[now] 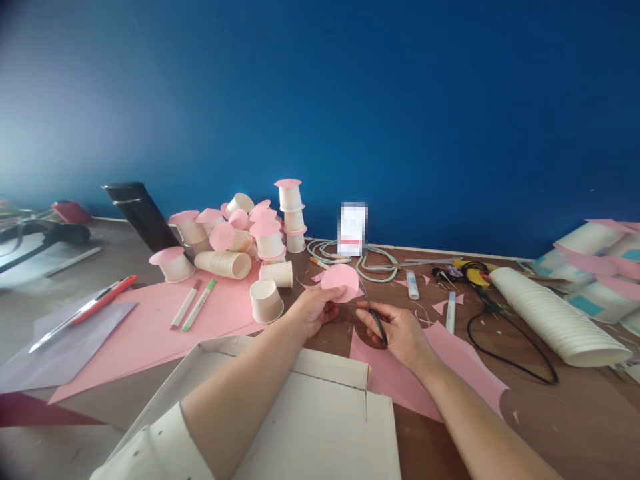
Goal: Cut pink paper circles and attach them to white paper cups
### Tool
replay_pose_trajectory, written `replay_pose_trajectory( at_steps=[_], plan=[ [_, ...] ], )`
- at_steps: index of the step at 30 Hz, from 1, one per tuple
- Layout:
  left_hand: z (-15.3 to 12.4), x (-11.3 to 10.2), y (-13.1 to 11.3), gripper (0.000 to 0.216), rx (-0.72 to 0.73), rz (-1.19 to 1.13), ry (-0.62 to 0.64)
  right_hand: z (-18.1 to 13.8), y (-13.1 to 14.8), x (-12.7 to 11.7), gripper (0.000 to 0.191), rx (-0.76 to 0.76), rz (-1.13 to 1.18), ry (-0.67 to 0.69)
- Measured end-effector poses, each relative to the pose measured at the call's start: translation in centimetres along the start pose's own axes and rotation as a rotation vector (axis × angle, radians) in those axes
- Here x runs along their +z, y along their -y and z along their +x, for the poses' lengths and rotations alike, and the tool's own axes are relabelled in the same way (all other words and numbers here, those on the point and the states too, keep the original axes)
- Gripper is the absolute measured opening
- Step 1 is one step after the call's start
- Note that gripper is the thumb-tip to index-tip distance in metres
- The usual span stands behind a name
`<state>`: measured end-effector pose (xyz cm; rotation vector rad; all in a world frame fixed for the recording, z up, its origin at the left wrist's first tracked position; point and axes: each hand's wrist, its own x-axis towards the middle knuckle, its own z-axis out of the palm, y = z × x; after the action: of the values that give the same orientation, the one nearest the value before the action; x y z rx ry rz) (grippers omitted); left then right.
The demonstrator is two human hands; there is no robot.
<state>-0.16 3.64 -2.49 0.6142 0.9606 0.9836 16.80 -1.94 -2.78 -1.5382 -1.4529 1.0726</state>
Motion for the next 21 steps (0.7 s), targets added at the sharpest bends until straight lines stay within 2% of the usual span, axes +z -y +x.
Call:
replay_pose_trajectory(
  at_steps=[9,21],
  plan=[
    [0.17,-0.04,-0.01,0.048,-0.005,-0.017,-0.024,-0.19,0.17,-0.01,0.055,-0.003,0.017,-0.007],
    [0.21,-0.19,-0.08,0.041,0.002,0.006,-0.005,-0.19,0.05,0.00,0.054,0.008,0.046,-0.006]
  ],
)
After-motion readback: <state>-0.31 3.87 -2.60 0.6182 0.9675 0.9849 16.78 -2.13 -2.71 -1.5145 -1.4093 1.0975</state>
